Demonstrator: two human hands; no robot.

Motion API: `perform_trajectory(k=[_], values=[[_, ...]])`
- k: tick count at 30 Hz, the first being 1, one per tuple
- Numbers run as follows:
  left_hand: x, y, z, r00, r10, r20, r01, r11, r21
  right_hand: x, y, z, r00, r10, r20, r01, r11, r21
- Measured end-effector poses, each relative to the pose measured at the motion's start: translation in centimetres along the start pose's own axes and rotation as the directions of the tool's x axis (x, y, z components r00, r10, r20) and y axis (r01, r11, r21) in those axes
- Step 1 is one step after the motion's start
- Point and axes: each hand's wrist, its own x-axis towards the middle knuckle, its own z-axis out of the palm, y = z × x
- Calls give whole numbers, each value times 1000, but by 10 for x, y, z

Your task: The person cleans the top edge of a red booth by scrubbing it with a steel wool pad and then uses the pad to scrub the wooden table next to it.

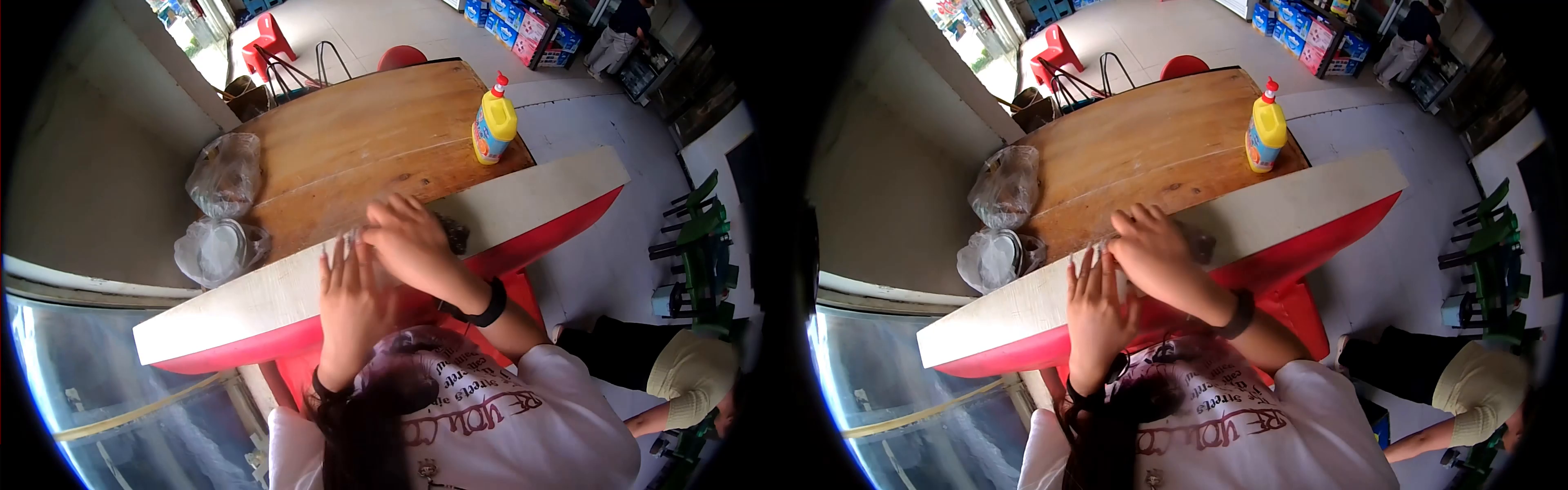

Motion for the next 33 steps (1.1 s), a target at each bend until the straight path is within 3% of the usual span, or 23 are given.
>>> perform_trajectory(k=[2, 6, 10, 11, 14, 17, 19, 24, 29, 30, 33], values=[[-17, -26, -7, 997, -71, -8, 71, 994, 83, 18, -22, 26, 995, -97, 17, 98, 993, -63], [-14, -25, -10, 994, -106, 10, 106, 994, 24, 20, -22, 31, 995, -83, -47, 81, 996, -46], [27, 13, 18, 998, 54, -34, -57, 994, -92, -7, 27, -10, 998, 62, -25, -63, 995, -75], [38, 26, 24, 994, 99, -36, -103, 987, -125, -16, 43, -14, 992, 97, -84, -106, 988, -111], [57, 58, 48, 981, 185, -59, -191, 975, -110, -37, 67, -40, 983, 176, -45, -181, 974, -140], [51, 61, 48, 987, 124, -106, -129, 991, -35, -33, 63, -39, 983, 183, -23, -185, 979, -84], [33, 43, 28, 998, 39, -45, -37, 999, 27, -19, 44, -20, 995, 92, -29, -94, 995, -40], [-27, -12, -10, 984, -164, -70, 172, 977, 125, 14, -31, 29, 992, -124, -3, 124, 992, 15], [-17, -4, -4, 995, -82, -60, 87, 993, 76, 7, -17, 20, 994, -107, 14, 107, 994, -11], [-8, 2, 2, 998, -55, -8, 55, 998, 36, 1, 0, 16, 996, -65, -53, 68, 997, 48], [37, 39, 34, 991, 108, -85, -117, 988, -105, -21, 56, -31, 998, 58, 38, -60, 997, 40]])
